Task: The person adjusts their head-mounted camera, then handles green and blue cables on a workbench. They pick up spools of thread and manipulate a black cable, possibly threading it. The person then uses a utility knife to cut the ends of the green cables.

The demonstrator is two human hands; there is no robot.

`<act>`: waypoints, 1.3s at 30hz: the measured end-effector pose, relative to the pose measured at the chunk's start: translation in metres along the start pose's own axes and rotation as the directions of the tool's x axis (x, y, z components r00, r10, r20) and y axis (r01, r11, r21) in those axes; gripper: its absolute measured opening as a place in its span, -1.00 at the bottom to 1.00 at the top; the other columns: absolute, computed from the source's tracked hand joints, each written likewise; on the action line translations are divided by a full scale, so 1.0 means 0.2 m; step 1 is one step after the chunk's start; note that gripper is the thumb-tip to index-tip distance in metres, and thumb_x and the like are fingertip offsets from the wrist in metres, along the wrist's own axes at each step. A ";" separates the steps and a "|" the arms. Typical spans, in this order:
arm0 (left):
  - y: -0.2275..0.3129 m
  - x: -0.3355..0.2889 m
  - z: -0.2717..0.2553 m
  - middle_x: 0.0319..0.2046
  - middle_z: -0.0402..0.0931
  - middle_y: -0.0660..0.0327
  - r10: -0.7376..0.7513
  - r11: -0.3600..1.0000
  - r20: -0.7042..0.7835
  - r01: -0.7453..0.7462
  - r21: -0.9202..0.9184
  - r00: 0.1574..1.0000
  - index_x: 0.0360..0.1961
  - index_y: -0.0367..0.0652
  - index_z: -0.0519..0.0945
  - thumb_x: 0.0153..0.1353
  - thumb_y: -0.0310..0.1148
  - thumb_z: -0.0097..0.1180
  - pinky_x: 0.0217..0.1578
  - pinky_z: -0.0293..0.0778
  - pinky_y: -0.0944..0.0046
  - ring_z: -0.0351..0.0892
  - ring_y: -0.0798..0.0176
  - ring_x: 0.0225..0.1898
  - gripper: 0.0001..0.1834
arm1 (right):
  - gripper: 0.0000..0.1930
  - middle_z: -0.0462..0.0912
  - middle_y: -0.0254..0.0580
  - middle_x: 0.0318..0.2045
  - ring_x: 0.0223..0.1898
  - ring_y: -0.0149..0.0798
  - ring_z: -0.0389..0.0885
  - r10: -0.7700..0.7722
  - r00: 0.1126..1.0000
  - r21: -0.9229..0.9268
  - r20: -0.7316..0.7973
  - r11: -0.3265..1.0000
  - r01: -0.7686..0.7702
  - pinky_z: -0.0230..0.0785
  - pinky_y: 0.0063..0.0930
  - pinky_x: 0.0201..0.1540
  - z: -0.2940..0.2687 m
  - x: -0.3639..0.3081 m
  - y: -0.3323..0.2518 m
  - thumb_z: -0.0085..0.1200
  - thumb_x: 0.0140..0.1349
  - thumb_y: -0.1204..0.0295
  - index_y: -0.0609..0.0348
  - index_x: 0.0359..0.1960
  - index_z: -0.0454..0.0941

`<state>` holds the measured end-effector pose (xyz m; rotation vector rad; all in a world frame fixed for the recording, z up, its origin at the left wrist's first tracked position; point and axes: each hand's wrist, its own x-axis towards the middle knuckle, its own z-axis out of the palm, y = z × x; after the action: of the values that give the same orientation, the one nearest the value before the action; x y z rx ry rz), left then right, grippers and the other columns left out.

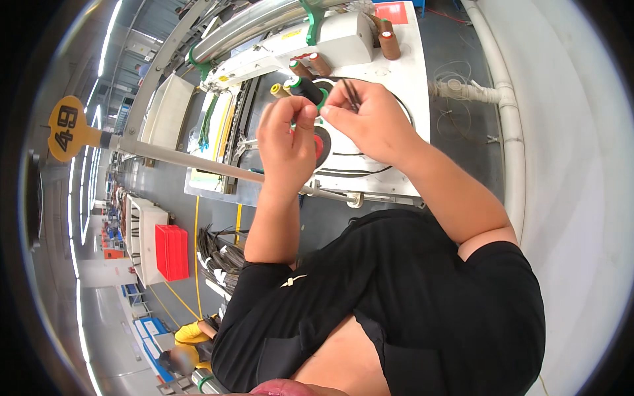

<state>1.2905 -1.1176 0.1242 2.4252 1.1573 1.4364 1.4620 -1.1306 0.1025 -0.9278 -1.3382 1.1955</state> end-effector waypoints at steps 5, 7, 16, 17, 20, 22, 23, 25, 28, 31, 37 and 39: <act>-0.01 -0.04 0.04 -0.50 0.51 0.12 0.076 0.992 -0.024 -0.073 0.099 0.997 -0.35 -0.24 0.58 0.25 -0.53 0.20 -0.35 0.33 0.07 0.44 0.02 -0.41 -0.96 | -0.82 0.45 -0.52 -0.60 -0.50 -0.62 0.28 -0.119 0.982 -0.123 -0.145 0.987 0.101 0.20 -0.62 -0.44 0.04 -0.02 0.00 0.23 0.19 0.45 0.22 -0.49 0.51; -0.02 -0.04 0.04 -0.48 0.52 0.11 0.081 0.991 -0.037 -0.077 0.107 0.996 -0.35 -0.23 0.57 0.23 -0.54 0.20 -0.33 0.33 0.05 0.44 -0.02 -0.40 -0.96 | -0.86 0.43 -0.56 -0.58 -0.50 -0.65 0.24 -0.123 0.975 -0.133 -0.183 0.986 0.099 0.14 -0.64 -0.44 0.03 -0.02 0.02 0.22 0.22 0.51 0.20 -0.47 0.52; -0.03 -0.04 0.08 -0.44 0.56 0.10 0.075 0.995 -0.085 -0.069 0.065 0.994 -0.34 -0.19 0.57 0.18 -0.56 0.22 -0.27 0.36 0.01 0.46 -0.08 -0.36 -0.93 | -0.84 0.37 -0.58 -0.60 -0.52 -0.66 0.21 -0.120 0.952 -0.167 -0.280 0.983 0.075 0.08 -0.66 -0.44 -0.09 -0.06 0.09 0.17 0.22 0.56 0.19 -0.51 0.49; -0.03 -0.05 0.09 -0.46 0.54 0.13 0.097 0.993 -0.099 -0.089 0.081 0.990 -0.37 -0.17 0.56 0.14 -0.59 0.21 -0.28 0.34 0.01 0.45 -0.06 -0.37 -0.91 | -0.84 0.40 -0.58 -0.59 -0.53 -0.67 0.24 -0.128 0.953 -0.179 -0.276 0.981 0.080 0.08 -0.68 -0.44 -0.09 -0.06 0.09 0.17 0.24 0.57 0.20 -0.51 0.50; -0.03 -0.07 0.11 -0.49 0.51 0.14 0.116 0.989 -0.098 -0.106 0.106 0.988 -0.40 -0.16 0.55 0.08 -0.61 0.21 -0.29 0.31 0.02 0.44 -0.04 -0.39 -0.88 | -0.84 0.44 -0.56 -0.59 -0.54 -0.68 0.26 -0.062 0.952 -0.147 -0.298 0.989 0.018 0.08 -0.68 -0.46 -0.12 -0.10 0.13 0.19 0.23 0.57 0.20 -0.50 0.51; -0.04 -0.08 0.15 -0.49 0.49 0.18 0.164 0.984 -0.135 -0.152 0.097 0.977 -0.42 -0.11 0.52 0.03 -0.58 0.22 -0.28 0.29 0.03 0.44 0.02 -0.39 -0.85 | -0.85 0.41 -0.55 -0.61 -0.57 -0.67 0.25 -0.079 0.938 -0.142 -0.339 0.989 0.032 0.07 -0.68 -0.48 -0.13 -0.10 0.15 0.21 0.25 0.57 0.20 -0.49 0.53; -0.04 -0.09 0.16 -0.48 0.49 0.19 0.193 0.978 -0.138 -0.179 0.110 0.971 -0.41 -0.10 0.52 0.03 -0.56 0.23 -0.27 0.28 0.03 0.44 0.03 -0.38 -0.85 | -0.85 0.40 -0.55 -0.62 -0.58 -0.67 0.24 -0.078 0.929 -0.122 -0.363 0.992 0.036 0.06 -0.68 -0.50 -0.16 -0.09 0.18 0.21 0.25 0.57 0.20 -0.48 0.53; -0.02 -0.11 0.14 -0.33 0.55 0.23 0.228 0.966 -0.106 -0.212 0.145 0.968 -0.38 -0.07 0.53 0.02 -0.49 0.25 -0.17 0.31 0.05 0.54 0.07 -0.23 -0.85 | -0.87 0.38 -0.55 -0.64 -0.64 -0.65 0.23 -0.064 0.920 -0.042 -0.386 0.998 0.052 0.03 -0.68 -0.58 -0.20 -0.08 0.23 0.22 0.26 0.54 0.17 -0.43 0.53; 0.08 -0.17 0.07 -0.08 0.58 0.18 0.271 0.958 -0.152 -0.251 0.138 0.950 -0.21 -0.10 0.58 0.05 -0.36 0.34 -0.02 0.37 0.05 0.57 0.04 0.06 -0.73 | -0.88 0.39 -0.52 -0.64 -0.70 -0.61 0.23 0.046 0.922 0.052 -0.384 0.998 -0.028 -0.02 -0.69 -0.67 -0.32 -0.05 0.35 0.22 0.27 0.53 0.15 -0.39 0.51; 0.02 -0.36 0.00 -0.24 0.59 0.19 0.285 0.937 0.207 -0.227 -0.266 0.936 -0.19 -0.12 0.59 0.13 -0.30 0.34 -0.09 0.44 0.00 0.60 0.02 -0.11 -0.74 | -0.90 0.34 -0.47 -0.67 -0.73 -0.58 0.24 0.157 0.868 0.036 -0.472 0.987 -0.159 -0.05 -0.67 -0.73 -0.40 -0.06 0.47 0.18 0.29 0.53 0.14 -0.36 0.49; -0.28 -0.86 -0.20 -0.32 0.62 0.05 -0.070 0.897 0.729 0.363 -0.252 0.681 -0.22 -0.20 0.62 0.25 -0.23 0.27 -0.12 0.52 -0.03 0.63 -0.07 -0.18 -0.75 | -0.93 0.39 -0.45 -0.60 -0.73 -0.58 0.22 0.291 0.807 -0.014 -0.513 0.938 -0.347 -0.04 -0.66 -0.73 -0.57 -0.11 0.73 0.16 0.33 0.48 0.17 -0.27 0.52; -0.40 -1.04 -0.29 -0.28 0.63 0.04 -0.368 0.870 0.736 0.491 0.057 0.567 -0.22 -0.20 0.62 0.26 -0.17 0.24 -0.11 0.54 -0.02 0.65 -0.07 -0.13 -0.71 | -0.91 0.42 -0.42 -0.54 -0.72 -0.58 0.21 0.282 0.795 -0.081 -0.537 0.921 -0.382 -0.04 -0.66 -0.72 -0.55 -0.11 0.80 0.15 0.34 0.47 0.19 -0.22 0.52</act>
<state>1.1442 -1.2121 -0.0254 2.0331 1.2148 0.3032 1.5584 -1.1038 -0.0658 -1.5510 -0.8718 0.9801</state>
